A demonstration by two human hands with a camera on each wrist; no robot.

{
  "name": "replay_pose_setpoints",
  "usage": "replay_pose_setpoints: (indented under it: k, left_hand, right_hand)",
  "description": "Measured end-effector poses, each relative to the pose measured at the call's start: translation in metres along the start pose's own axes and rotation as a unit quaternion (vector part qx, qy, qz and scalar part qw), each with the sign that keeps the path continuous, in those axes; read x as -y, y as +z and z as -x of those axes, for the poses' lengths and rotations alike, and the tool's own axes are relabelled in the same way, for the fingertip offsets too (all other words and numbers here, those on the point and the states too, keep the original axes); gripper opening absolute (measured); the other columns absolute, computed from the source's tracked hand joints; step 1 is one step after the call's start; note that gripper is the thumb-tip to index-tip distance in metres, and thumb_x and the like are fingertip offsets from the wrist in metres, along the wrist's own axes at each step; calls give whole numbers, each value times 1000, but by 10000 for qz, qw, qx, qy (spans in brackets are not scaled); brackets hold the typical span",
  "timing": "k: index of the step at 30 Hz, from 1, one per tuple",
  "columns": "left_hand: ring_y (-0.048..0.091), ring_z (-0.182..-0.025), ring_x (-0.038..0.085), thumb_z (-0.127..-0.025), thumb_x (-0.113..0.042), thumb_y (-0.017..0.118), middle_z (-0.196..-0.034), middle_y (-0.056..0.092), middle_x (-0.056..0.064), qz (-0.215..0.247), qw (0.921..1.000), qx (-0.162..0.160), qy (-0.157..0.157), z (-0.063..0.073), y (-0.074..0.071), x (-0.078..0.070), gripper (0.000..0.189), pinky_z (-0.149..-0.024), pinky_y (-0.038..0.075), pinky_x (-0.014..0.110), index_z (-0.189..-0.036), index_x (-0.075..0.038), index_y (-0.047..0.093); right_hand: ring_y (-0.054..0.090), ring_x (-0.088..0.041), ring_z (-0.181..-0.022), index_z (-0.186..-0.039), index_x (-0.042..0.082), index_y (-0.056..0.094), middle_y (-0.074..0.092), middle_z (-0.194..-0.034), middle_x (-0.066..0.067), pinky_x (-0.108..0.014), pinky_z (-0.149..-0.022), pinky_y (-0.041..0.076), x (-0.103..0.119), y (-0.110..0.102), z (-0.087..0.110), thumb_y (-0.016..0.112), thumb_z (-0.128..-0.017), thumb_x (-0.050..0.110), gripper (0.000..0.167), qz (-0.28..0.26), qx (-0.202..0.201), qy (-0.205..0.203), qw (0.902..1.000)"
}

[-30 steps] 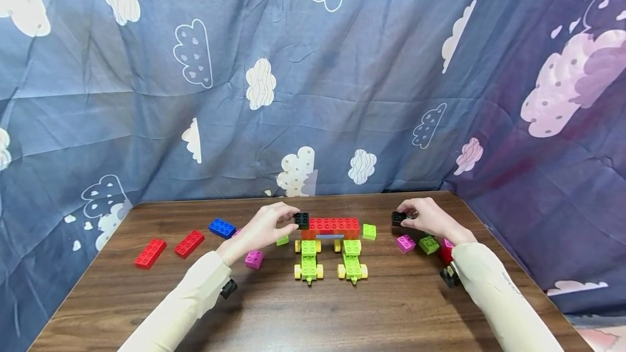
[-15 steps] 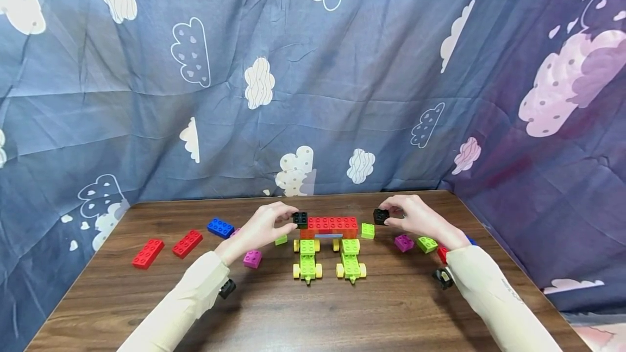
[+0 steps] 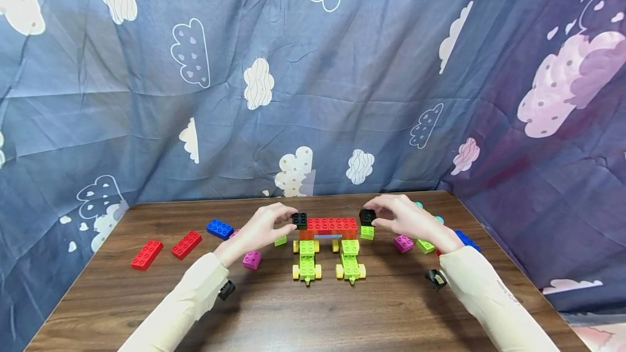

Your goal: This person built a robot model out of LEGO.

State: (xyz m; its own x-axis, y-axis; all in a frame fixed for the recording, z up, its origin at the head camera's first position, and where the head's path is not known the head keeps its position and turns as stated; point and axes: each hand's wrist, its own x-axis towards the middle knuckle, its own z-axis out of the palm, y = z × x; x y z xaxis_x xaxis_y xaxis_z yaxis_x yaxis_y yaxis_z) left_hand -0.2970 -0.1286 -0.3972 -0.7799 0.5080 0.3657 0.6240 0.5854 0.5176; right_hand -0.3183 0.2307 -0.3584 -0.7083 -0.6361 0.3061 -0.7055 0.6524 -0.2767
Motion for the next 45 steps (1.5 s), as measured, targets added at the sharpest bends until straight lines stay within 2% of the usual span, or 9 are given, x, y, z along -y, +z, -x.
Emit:
replay_pose_setpoints:
  k: [9, 22, 36, 45]
  left_hand:
    - [66, -98, 22, -93, -18, 68, -111, 70, 9, -47, 10000, 8, 0, 1, 0, 0, 33, -90, 57, 42, -123, -5, 66]
    - [66, -97, 21, -94, -19, 68, -111, 70, 10, -54, 10000, 41, 11, 1, 1, -2, 33, -89, 58, 40, -123, -5, 65]
    - [66, -96, 19, -93, -18, 69, -110, 70, 9, -95, 10000, 23, 14, 1, 1, -3, 33, -89, 58, 38, -123, -4, 66]
    - [67, -95, 22, -93, -16, 69, -108, 70, 10, -43, 10000, -33, 64, 0, 0, -1, 31, -87, 58, 39, -121, -4, 66]
  right_hand:
    - [69, -18, -92, -115, 7, 69, 73, -103, -4, -38, -82, 57, 8, 4, -3, 76, -85, 8, 31, -206, -15, -212, 9996]
    - [69, -19, -96, -122, 7, 68, 72, -115, -6, -37, -83, 58, 8, 8, -4, 73, -88, 7, 35, -343, 167, -338, 9987]
    - [68, -20, -96, -123, 9, 69, 72, -113, -6, -34, -81, 57, 9, 10, -9, 72, -89, 8, 35, -356, 332, -332, 9983]
    - [67, -18, -97, -121, 9, 69, 71, -113, -6, -32, -81, 59, 11, 9, -14, 73, -88, 6, 34, -506, 387, -331, 9974]
